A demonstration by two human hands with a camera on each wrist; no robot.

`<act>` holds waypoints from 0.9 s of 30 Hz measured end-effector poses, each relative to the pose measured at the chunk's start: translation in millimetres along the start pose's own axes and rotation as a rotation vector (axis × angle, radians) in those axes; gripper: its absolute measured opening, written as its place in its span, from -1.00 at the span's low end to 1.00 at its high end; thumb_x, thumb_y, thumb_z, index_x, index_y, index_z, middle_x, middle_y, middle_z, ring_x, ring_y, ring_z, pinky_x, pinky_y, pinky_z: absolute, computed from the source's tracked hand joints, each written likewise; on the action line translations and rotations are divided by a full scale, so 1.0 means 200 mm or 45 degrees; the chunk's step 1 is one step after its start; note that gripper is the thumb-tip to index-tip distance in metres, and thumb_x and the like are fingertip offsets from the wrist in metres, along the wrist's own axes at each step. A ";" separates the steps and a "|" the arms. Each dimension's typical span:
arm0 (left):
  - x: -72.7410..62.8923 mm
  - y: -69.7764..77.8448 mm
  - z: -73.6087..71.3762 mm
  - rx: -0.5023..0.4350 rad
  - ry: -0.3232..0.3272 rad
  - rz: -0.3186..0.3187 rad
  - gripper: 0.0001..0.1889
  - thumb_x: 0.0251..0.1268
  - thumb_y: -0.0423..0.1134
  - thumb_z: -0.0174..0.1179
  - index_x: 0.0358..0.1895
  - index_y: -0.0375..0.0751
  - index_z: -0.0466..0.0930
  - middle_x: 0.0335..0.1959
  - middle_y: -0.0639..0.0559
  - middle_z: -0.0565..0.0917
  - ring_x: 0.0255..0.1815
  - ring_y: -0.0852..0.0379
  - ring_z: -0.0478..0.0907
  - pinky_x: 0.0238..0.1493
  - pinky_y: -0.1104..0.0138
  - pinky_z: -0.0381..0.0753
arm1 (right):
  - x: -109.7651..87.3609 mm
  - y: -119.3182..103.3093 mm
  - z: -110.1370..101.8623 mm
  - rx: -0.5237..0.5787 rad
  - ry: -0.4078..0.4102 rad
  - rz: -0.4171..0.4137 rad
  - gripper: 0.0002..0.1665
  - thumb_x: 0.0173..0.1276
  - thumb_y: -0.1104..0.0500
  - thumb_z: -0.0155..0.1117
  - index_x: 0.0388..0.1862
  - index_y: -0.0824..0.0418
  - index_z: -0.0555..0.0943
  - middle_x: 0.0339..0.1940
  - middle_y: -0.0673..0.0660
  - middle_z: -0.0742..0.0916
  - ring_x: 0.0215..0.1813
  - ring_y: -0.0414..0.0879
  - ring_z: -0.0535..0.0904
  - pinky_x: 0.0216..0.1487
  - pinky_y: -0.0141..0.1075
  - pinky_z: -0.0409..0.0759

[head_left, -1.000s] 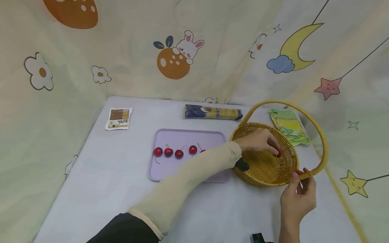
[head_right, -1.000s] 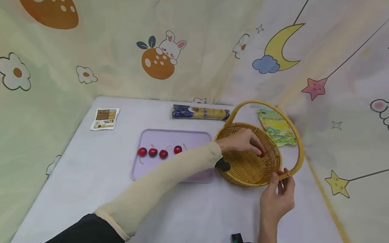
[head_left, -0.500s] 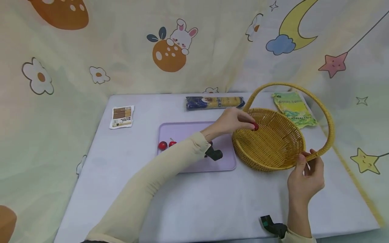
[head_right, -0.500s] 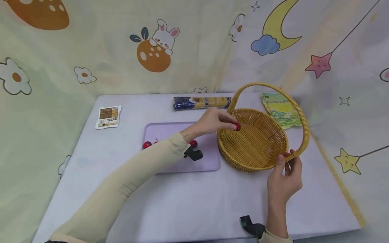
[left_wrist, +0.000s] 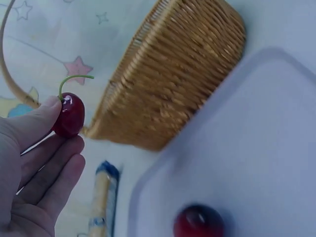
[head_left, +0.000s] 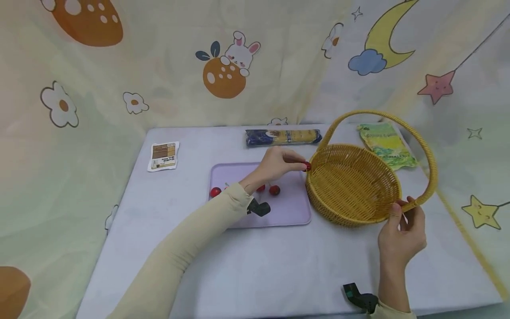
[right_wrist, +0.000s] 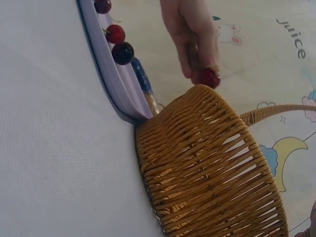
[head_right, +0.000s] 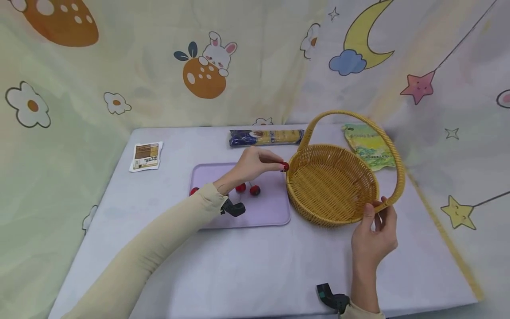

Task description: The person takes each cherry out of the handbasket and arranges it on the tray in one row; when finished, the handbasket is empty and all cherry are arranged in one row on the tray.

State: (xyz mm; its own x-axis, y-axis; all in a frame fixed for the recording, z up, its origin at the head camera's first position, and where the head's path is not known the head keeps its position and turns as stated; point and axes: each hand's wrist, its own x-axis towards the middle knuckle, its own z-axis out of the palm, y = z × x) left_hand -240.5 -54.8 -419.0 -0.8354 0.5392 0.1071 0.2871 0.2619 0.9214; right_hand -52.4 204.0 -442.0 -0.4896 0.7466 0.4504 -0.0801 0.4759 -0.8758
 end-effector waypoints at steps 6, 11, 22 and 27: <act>-0.03 -0.08 -0.04 0.101 0.029 -0.013 -0.77 0.28 -0.08 0.51 -0.05 -0.03 0.87 -0.19 0.18 0.86 -0.13 0.33 0.78 0.01 0.39 0.71 | 0.02 0.00 0.02 0.048 0.008 -0.015 -0.59 0.51 0.11 0.34 0.26 0.20 0.66 -0.03 -0.08 0.73 0.11 -0.22 0.70 0.23 -0.46 0.62; -0.06 -0.13 -0.05 0.257 -0.025 -0.025 -0.83 0.31 -0.13 0.48 -0.09 -0.04 0.88 -0.21 0.18 0.86 -0.12 0.35 0.77 0.03 0.41 0.68 | 0.02 0.08 0.06 0.064 -0.028 -0.008 -0.55 0.51 0.10 0.35 0.28 0.26 0.65 -0.03 -0.16 0.70 0.13 -0.22 0.70 0.23 -0.47 0.62; -0.09 -0.20 -0.06 0.600 -0.173 0.021 -0.91 0.35 -0.18 0.45 -0.21 -0.10 0.86 -0.32 0.14 0.83 -0.51 0.28 0.60 -0.25 0.43 0.55 | 0.03 0.15 0.10 0.048 -0.054 -0.017 -0.55 0.50 0.07 0.35 0.29 0.19 0.64 0.02 -0.03 0.74 0.14 -0.20 0.70 0.22 -0.46 0.63; -0.08 -0.21 -0.06 0.588 -0.183 0.023 -0.88 0.34 -0.19 0.46 -0.15 -0.12 0.84 -0.29 0.10 0.83 -0.50 0.28 0.60 -0.30 0.43 0.58 | 0.03 0.14 0.09 0.046 -0.048 -0.018 -0.55 0.50 0.07 0.35 0.29 0.20 0.64 0.03 0.03 0.75 0.14 -0.22 0.70 0.22 -0.46 0.63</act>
